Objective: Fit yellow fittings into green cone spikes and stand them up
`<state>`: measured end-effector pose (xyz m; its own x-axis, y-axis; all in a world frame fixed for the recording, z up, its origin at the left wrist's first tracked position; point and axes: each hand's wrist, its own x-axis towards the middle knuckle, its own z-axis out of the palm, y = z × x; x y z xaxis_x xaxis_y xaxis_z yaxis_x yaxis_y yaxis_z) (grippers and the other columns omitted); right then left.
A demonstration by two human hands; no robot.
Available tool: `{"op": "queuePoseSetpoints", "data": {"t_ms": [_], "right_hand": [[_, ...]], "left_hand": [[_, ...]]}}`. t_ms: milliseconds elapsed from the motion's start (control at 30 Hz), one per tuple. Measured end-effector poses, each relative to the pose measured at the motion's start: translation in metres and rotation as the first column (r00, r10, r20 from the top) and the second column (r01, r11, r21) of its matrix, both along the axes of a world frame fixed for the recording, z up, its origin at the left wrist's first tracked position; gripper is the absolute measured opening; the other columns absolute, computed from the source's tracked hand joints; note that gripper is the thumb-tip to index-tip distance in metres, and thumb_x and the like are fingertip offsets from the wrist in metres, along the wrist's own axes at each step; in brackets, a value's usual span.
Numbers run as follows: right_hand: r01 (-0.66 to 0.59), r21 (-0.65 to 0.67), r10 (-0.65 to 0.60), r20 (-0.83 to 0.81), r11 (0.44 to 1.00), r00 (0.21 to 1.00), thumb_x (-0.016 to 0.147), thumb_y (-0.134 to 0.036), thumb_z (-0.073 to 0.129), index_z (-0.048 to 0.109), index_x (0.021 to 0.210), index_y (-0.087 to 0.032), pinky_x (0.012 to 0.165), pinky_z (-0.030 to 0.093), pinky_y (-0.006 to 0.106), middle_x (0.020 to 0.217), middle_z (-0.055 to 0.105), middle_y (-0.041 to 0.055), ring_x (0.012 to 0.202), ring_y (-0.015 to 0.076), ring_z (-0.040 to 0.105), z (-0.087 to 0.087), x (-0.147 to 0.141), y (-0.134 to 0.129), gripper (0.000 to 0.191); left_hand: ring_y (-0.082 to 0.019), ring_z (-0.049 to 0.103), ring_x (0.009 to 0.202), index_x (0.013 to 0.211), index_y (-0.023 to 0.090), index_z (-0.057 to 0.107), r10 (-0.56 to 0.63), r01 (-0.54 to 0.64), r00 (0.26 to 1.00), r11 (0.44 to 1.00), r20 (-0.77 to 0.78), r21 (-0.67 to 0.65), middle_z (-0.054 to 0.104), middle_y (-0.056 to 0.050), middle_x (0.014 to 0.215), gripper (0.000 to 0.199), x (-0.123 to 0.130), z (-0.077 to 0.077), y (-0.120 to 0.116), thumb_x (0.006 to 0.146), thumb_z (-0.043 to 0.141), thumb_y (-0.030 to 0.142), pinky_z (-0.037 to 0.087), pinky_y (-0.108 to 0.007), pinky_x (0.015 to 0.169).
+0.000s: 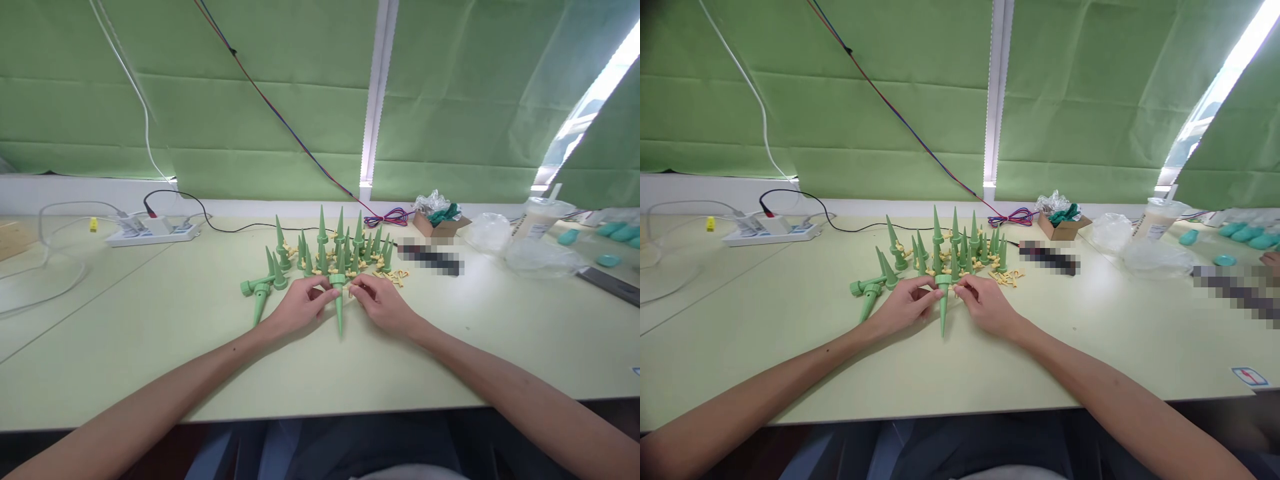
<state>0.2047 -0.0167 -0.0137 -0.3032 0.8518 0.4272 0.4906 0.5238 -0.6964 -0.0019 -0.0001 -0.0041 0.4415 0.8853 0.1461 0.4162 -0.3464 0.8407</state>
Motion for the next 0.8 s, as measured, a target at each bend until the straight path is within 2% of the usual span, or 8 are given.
{"op": "queuePoseSetpoints", "data": {"t_ms": [233,433,700,800], "right_hand": [[-0.023,-0.024,0.021,-0.052,0.999,0.998,0.099,-0.036,0.041,0.044,0.067,-0.02,0.055,0.03,0.026,0.056,0.04,-0.0043,0.053,0.0114,0.037,0.0006,-0.0016,-0.003,0.036],[-0.028,-0.035,0.026,-0.061,0.999,0.998,0.1,-0.039,0.039,0.046,0.067,-0.02,0.056,0.031,0.027,0.054,0.041,-0.0041,0.052,0.0118,0.038,0.0009,-0.0012,-0.0036,0.039],[0.01,-0.008,-0.01,-0.121,1.0,0.993,0.098,-0.04,0.043,0.044,0.068,-0.021,0.054,0.031,0.026,0.059,0.044,-0.0027,0.053,0.0118,0.038,0.0032,-0.0016,-0.0036,0.036],[0.029,0.012,-0.027,-0.139,0.999,0.99,0.098,-0.038,0.045,0.049,0.072,-0.02,0.054,0.034,0.026,0.062,0.049,-0.0016,0.054,0.012,0.042,0.004,-0.0007,-0.0036,0.032]], "left_hand": [[-0.01,0.042,0.046,0.078,0.019,0.05,-0.014,0.01,0.999,0.997,0.048,0.074,0.043,0.007,0.052,0.033,0.0016,0.0009,-0.0015,0.088,0.057,0.049,0.032,-0.021,0.046],[-0.01,0.046,0.049,0.077,0.02,0.046,-0.038,0.028,0.996,0.992,0.082,0.12,0.043,0.005,0.062,0.031,0.0013,-0.0003,-0.0009,0.089,0.058,0.045,0.034,-0.023,0.048],[-0.01,0.045,0.048,0.09,0.02,0.055,0.028,-0.037,0.997,0.992,0.077,0.122,0.05,0.005,0.061,0.024,0.0031,0.0039,-0.004,0.089,0.058,0.044,0.035,-0.023,0.047],[-0.01,0.045,0.047,0.086,0.02,0.057,0.019,-0.027,0.996,0.995,0.082,0.097,0.05,0.005,0.056,0.026,0.0027,0.0047,-0.0042,0.091,0.055,0.045,0.035,-0.022,0.047]]}}
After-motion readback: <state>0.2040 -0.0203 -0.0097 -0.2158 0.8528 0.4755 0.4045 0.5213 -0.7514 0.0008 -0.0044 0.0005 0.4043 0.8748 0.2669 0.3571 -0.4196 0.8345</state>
